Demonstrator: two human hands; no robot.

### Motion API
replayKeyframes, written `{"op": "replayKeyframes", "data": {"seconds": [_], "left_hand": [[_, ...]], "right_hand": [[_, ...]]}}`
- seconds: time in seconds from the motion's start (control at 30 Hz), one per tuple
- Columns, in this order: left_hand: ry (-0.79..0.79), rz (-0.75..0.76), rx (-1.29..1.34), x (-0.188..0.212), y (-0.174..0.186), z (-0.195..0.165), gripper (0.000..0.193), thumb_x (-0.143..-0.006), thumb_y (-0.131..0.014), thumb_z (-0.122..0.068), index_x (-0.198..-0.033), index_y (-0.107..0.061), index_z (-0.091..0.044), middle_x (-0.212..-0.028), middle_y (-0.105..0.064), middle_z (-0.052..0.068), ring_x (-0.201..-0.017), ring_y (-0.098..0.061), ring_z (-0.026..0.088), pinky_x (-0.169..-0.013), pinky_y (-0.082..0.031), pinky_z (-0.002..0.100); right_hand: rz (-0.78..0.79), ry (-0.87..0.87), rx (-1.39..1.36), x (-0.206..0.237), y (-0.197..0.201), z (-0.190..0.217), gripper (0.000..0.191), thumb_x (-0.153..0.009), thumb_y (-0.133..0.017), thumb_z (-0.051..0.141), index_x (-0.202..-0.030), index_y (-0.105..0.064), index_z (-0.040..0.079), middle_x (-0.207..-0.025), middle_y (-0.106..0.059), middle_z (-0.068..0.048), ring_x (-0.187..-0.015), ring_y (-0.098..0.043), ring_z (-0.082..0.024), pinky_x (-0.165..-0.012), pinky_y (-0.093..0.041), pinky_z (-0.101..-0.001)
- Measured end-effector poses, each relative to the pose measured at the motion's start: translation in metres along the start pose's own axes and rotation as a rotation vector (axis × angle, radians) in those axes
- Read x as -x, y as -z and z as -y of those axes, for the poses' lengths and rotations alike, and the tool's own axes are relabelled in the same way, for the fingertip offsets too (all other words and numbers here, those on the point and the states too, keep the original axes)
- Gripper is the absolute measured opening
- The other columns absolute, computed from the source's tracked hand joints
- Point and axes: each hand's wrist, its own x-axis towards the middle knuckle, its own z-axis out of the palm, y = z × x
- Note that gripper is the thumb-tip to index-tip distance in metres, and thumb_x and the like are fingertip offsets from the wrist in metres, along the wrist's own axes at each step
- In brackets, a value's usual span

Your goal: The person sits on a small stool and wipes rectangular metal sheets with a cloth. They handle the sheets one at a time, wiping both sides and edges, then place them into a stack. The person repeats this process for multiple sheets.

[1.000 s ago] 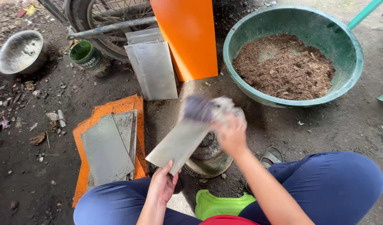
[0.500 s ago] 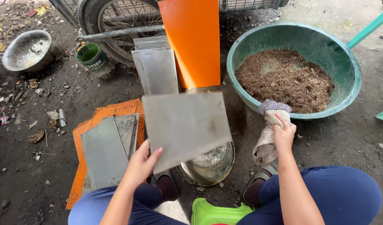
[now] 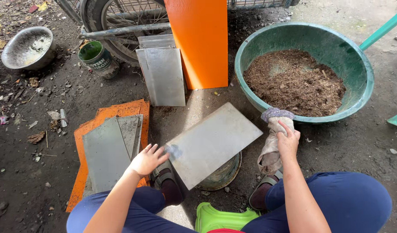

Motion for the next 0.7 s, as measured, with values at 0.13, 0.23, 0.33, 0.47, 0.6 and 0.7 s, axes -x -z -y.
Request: {"op": "replayKeyframes", "data": {"seconds": [0.13, 0.23, 0.33, 0.47, 0.6, 0.7], "left_hand": [[0.201, -0.099, 0.032, -0.010, -0.010, -0.020, 0.063, -0.082, -0.059, -0.011, -0.143, -0.047, -0.020, -0.154, -0.043, 0.012, -0.146, -0.037, 0.034, -0.116, -0.029, 0.053], [0.436, -0.342, 0.260, -0.031, -0.006, -0.046, 0.052, -0.091, -0.057, -0.015, -0.142, -0.049, -0.022, -0.157, -0.043, 0.007, -0.150, -0.036, 0.025, -0.124, -0.028, 0.050], [0.583, -0.496, 1.272, -0.055, 0.003, -0.069, 0.051, -0.100, -0.052, -0.032, -0.148, -0.049, -0.017, -0.161, -0.045, 0.008, -0.153, -0.036, 0.026, -0.125, -0.027, 0.050], [0.467, -0.516, 3.000, -0.087, 0.012, -0.087, 0.087, -0.094, -0.021, -0.072, -0.156, -0.038, -0.015, -0.165, -0.035, 0.012, -0.151, -0.029, 0.034, -0.118, -0.023, 0.059], [0.448, -0.546, 2.905, -0.156, 0.025, -0.116, 0.090, -0.093, -0.018, -0.075, -0.160, -0.033, -0.017, -0.167, -0.031, 0.010, -0.154, -0.026, 0.031, -0.122, -0.018, 0.058], [0.395, -0.454, 2.820, -0.215, 0.045, -0.152, 0.087, -0.097, -0.023, -0.076, -0.160, -0.032, -0.016, -0.167, -0.031, 0.013, -0.156, -0.025, 0.031, -0.125, -0.019, 0.054]], "right_hand": [[0.036, 0.254, 0.365, 0.017, -0.014, 0.000, 0.046, -0.083, -0.071, 0.019, -0.126, -0.075, 0.035, -0.140, -0.049, -0.019, -0.120, -0.052, -0.042, -0.103, -0.044, -0.0475], [0.088, 0.322, 0.495, 0.034, -0.028, 0.001, 0.045, -0.082, -0.070, 0.022, -0.123, -0.074, 0.041, -0.141, -0.051, -0.017, -0.121, -0.053, -0.043, -0.104, -0.043, -0.0528], [0.080, 0.264, 0.412, 0.033, -0.025, 0.006, 0.046, -0.083, -0.070, 0.017, -0.125, -0.075, 0.036, -0.140, -0.051, -0.019, -0.118, -0.053, -0.042, -0.103, -0.046, -0.0481], [0.102, 0.320, 0.021, 0.018, 0.000, 0.030, 0.049, -0.087, -0.061, 0.004, -0.130, -0.074, 0.023, -0.132, -0.051, -0.018, -0.121, -0.058, -0.031, -0.107, -0.048, -0.0382], [0.288, -0.042, -0.427, 0.053, -0.011, 0.075, 0.045, -0.084, -0.060, 0.006, -0.126, -0.050, 0.020, -0.137, -0.067, -0.007, -0.102, -0.058, -0.033, -0.080, -0.043, -0.0429], [0.162, 0.582, 0.196, 0.108, -0.046, 0.093, 0.048, -0.071, -0.075, 0.013, -0.118, -0.077, 0.024, -0.128, -0.052, -0.017, -0.117, -0.052, -0.036, -0.103, -0.043, -0.0475]]}}
